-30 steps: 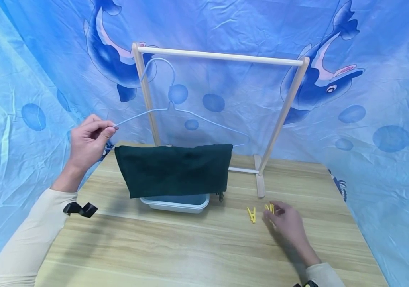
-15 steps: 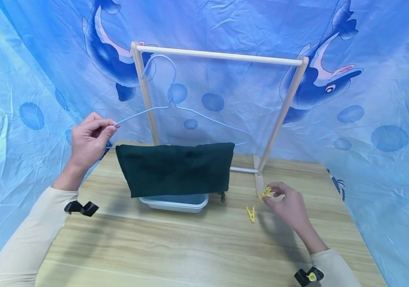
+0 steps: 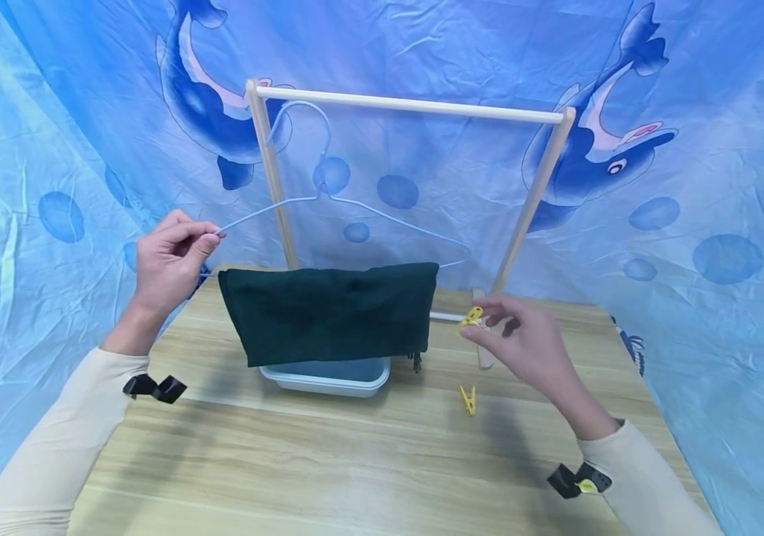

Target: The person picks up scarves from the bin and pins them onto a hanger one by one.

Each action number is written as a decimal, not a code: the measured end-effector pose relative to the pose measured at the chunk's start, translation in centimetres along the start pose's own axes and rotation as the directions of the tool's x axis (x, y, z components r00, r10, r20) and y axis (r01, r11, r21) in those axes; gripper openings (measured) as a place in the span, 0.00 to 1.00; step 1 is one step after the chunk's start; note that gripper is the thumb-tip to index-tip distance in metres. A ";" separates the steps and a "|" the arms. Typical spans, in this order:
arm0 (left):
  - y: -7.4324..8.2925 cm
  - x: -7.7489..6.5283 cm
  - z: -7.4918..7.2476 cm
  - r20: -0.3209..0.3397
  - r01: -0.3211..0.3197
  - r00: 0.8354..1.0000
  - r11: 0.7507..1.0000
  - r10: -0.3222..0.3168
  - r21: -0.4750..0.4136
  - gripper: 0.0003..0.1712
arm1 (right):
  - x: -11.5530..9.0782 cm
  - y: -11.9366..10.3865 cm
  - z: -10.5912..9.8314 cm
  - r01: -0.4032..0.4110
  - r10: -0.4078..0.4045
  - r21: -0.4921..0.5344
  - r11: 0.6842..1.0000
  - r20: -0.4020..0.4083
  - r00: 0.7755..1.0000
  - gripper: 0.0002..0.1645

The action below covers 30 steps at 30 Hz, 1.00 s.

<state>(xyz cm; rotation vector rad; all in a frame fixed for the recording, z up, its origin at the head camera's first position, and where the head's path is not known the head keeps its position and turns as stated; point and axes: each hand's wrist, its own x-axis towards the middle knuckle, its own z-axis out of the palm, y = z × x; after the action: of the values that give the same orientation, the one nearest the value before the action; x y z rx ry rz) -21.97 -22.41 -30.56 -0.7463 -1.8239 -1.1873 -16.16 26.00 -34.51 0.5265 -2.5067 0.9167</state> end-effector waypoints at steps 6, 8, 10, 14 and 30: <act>0.1 -0.2 0.2 -0.016 0.028 0.999 1.000 -0.028 -0.005 0.07 | 2.3 -3.5 0.4 0.087 -0.090 0.120 0.989 0.022 0.996 0.22; 0.1 -0.3 0.3 -0.015 0.037 0.999 0.999 -0.037 -0.001 0.07 | 3.0 -4.5 0.9 0.109 -0.116 0.163 0.981 0.030 0.993 0.23; 0.1 -0.3 0.4 -0.018 0.049 0.999 0.999 -0.049 -0.001 0.07 | 3.7 -5.6 1.4 0.134 -0.143 0.197 0.971 0.030 0.989 0.23; 0.0 -0.4 0.5 -0.025 0.064 0.998 0.998 -0.064 0.001 0.08 | 5.2 -7.7 2.7 0.194 -0.209 0.248 0.949 0.033 0.977 0.21; -0.3 -0.2 0.8 -0.024 0.057 0.998 0.998 -0.057 -0.012 0.08 | 12.4 -14.9 8.2 0.267 -0.328 0.354 0.896 0.123 0.937 0.20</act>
<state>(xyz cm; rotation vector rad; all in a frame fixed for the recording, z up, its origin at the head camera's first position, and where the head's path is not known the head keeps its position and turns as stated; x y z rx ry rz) -22.33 -21.80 -31.06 -0.6871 -1.8310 -1.2392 -21.46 7.37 -26.28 1.1172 -2.3342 1.2191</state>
